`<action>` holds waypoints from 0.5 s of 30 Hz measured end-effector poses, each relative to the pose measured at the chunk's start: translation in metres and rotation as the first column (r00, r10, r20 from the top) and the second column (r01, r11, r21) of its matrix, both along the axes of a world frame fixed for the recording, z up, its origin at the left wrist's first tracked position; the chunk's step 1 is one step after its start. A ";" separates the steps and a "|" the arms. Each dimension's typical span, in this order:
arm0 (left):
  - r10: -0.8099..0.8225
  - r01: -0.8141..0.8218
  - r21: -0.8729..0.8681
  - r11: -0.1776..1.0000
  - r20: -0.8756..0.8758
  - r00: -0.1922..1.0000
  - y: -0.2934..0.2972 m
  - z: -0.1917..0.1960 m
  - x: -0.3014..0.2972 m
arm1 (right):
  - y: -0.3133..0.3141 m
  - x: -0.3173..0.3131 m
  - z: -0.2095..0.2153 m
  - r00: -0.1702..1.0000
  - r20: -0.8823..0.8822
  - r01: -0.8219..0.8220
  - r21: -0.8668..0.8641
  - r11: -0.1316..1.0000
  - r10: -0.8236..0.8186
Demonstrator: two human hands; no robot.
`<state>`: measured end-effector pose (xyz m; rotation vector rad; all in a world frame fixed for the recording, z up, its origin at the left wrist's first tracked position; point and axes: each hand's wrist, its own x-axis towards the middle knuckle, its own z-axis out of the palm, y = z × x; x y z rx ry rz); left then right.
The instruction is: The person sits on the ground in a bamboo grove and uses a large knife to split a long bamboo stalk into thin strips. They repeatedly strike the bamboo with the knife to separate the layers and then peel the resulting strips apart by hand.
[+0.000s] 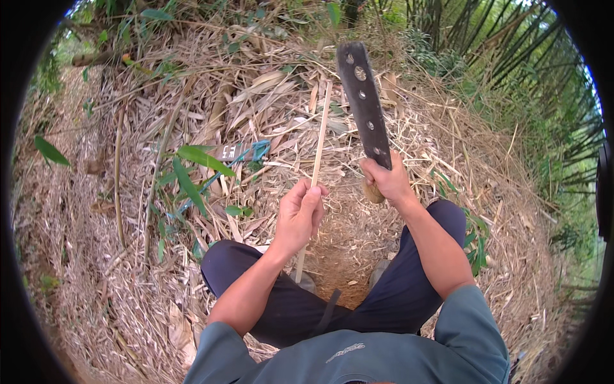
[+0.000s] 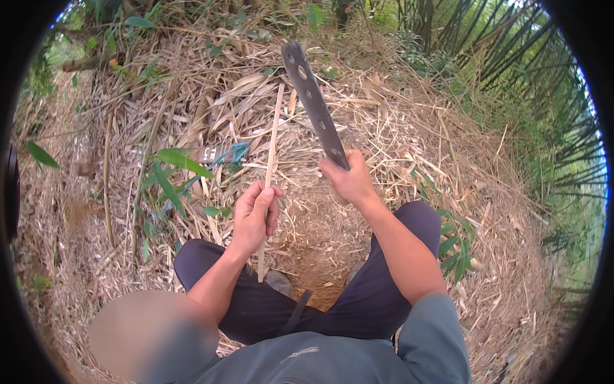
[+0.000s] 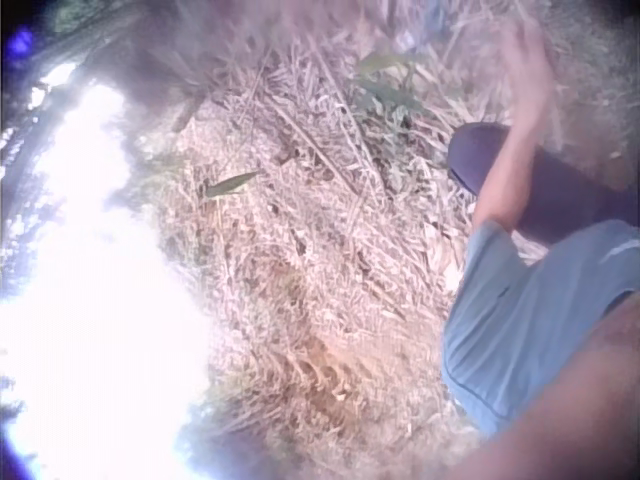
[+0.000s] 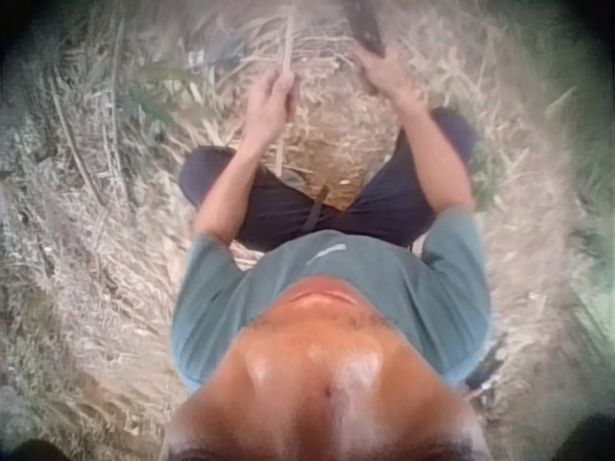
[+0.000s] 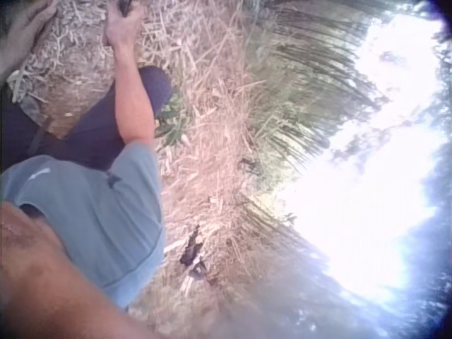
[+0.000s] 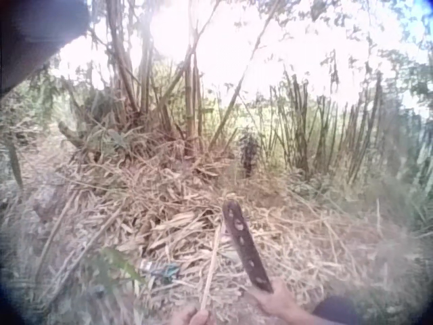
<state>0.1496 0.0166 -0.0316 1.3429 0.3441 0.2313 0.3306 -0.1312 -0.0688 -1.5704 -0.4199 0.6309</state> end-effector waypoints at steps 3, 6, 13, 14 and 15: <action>-0.028 0.028 0.015 0.999 -0.023 0.999 -0.008 -0.001 0.000 | -0.002 0.000 0.011 0.997 -0.082 0.017 0.224 0.974 0.002; -0.059 0.061 0.039 0.997 -0.046 0.997 -0.012 -0.004 0.000 | -0.003 -0.001 0.028 0.982 -0.189 0.070 0.365 0.928 0.000; -0.122 0.123 0.001 0.992 -0.139 0.983 -0.022 -0.001 -0.003 | -0.017 0.008 0.035 0.952 -0.306 0.119 0.396 0.911 0.008; -0.126 0.127 -0.006 0.992 -0.149 0.981 -0.024 0.001 -0.003 | -0.017 0.008 0.035 0.945 -0.326 0.132 0.394 0.910 0.004; -0.127 0.121 -0.052 0.991 -0.153 0.980 -0.026 0.004 -0.002 | -0.016 0.007 0.035 0.938 -0.346 0.145 0.392 0.909 -0.001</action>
